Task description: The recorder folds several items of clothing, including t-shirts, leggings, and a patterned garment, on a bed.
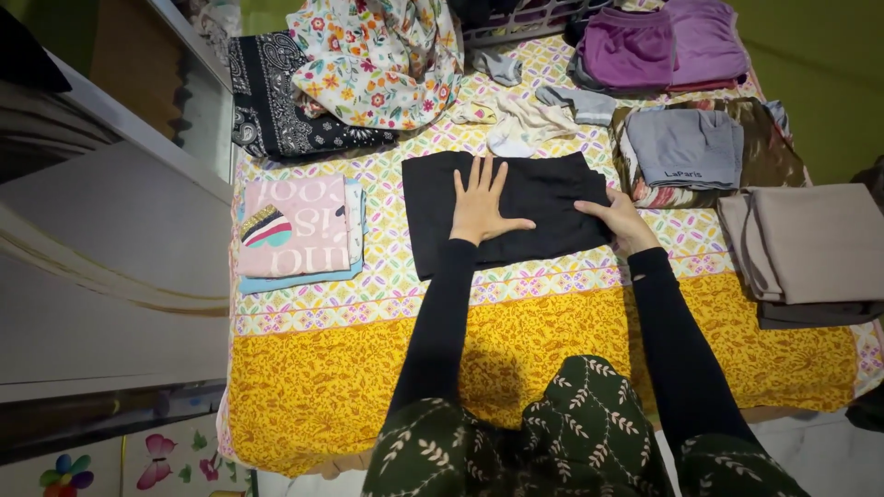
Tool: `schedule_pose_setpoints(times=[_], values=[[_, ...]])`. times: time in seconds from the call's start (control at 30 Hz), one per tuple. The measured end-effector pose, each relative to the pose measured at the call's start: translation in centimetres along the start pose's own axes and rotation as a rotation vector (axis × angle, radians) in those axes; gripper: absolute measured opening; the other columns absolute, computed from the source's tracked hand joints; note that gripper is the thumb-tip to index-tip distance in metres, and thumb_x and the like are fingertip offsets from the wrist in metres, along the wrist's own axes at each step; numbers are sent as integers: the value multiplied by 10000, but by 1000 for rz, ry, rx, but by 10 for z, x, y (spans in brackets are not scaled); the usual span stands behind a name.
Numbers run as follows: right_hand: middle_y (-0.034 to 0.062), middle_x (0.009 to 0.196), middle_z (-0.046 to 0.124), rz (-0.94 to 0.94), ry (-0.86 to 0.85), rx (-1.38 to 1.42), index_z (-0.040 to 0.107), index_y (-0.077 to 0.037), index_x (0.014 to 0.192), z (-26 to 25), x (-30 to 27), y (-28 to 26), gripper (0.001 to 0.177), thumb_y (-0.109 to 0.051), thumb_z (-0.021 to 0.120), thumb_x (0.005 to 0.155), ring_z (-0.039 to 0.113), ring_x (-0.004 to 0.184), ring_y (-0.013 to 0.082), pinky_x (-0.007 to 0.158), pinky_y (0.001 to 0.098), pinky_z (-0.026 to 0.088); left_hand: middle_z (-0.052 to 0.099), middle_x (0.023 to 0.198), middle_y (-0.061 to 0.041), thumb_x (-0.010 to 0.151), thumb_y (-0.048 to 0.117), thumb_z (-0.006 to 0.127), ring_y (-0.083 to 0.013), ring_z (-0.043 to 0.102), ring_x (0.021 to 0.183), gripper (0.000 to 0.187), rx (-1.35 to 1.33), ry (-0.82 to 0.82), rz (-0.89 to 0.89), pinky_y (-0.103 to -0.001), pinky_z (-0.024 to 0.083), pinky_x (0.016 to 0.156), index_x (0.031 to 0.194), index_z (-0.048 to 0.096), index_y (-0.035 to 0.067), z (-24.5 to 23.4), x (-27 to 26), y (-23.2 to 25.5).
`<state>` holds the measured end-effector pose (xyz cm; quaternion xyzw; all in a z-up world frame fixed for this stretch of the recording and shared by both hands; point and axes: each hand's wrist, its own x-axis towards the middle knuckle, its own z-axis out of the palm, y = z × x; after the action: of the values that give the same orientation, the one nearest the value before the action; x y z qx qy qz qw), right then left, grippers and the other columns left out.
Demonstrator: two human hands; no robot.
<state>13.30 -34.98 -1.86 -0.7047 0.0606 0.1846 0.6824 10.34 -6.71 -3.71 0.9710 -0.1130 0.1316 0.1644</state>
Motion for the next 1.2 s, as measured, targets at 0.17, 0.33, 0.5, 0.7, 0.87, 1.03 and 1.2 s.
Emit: schedule_pose_setpoints(times=[0.17, 0.33, 0.5, 0.7, 0.87, 1.03, 1.2], values=[[95, 1088, 746, -2, 8, 23, 673, 31, 1214, -11, 14, 12, 418, -132, 801, 851, 722, 913, 168, 791, 309, 579, 123, 1687, -249, 520, 995, 642, -404, 53, 1578, 1499, 11, -119, 31, -718, 31, 1186, 1614, 253, 49, 0, -6, -2], [95, 1089, 743, -10, -20, 41, 675, 30, 1213, -9, 15, 12, 408, -132, 800, 860, 716, 916, 173, 811, 320, 576, 40, 1696, -248, 429, 980, 708, -413, -18, 1575, 1615, -23, -347, 135, -728, 1, 1172, 1633, 160, 55, -15, -17, -4], [86, 1124, 739, 13, -62, 173, 662, 8, 1234, 5, -4, -14, 418, -145, 781, 864, 722, 963, 179, 833, 322, 585, 37, 1706, -218, 362, 905, 792, -391, -25, 1572, 1643, 37, -425, 39, -696, 2, 1176, 1630, 128, 98, -34, -12, 18], [105, 1166, 727, -338, -80, -154, 626, 41, 1324, 65, -8, -56, 550, -148, 792, 835, 694, 1019, 201, 891, 306, 555, 499, 1567, -269, 727, 815, 657, -425, 463, 1418, 1194, -1138, -91, -332, -567, 322, 1085, 1613, 351, 74, 27, -13, -58], [262, 1210, 655, -990, 186, -797, 577, 109, 1346, 165, -12, -56, 760, -284, 902, 783, 657, 1087, 355, 947, 373, 500, 641, 1323, -320, 821, 891, 376, -362, 674, 1091, 1120, -1742, -63, -720, -427, 559, 823, 1538, 415, 32, -39, -33, -88], [199, 1136, 652, -337, -94, -458, 586, -42, 1430, 210, -55, -66, 543, -307, 688, 967, 695, 870, 309, 758, 366, 546, 670, 1247, -160, 832, 886, 467, -203, 641, 1012, 1116, -1735, 63, -839, -341, 502, 851, 1504, 493, -3, -40, -49, -81], [120, 1361, 657, -813, 38, -544, 674, -132, 1348, 200, -23, -35, 370, -122, 502, 1020, 693, 1098, 291, 928, 372, 557, 715, 1176, -175, 670, 435, 920, -275, 698, 1062, 810, -889, 188, -837, -380, 556, 920, 1284, 622, -1, -30, -47, -80]])
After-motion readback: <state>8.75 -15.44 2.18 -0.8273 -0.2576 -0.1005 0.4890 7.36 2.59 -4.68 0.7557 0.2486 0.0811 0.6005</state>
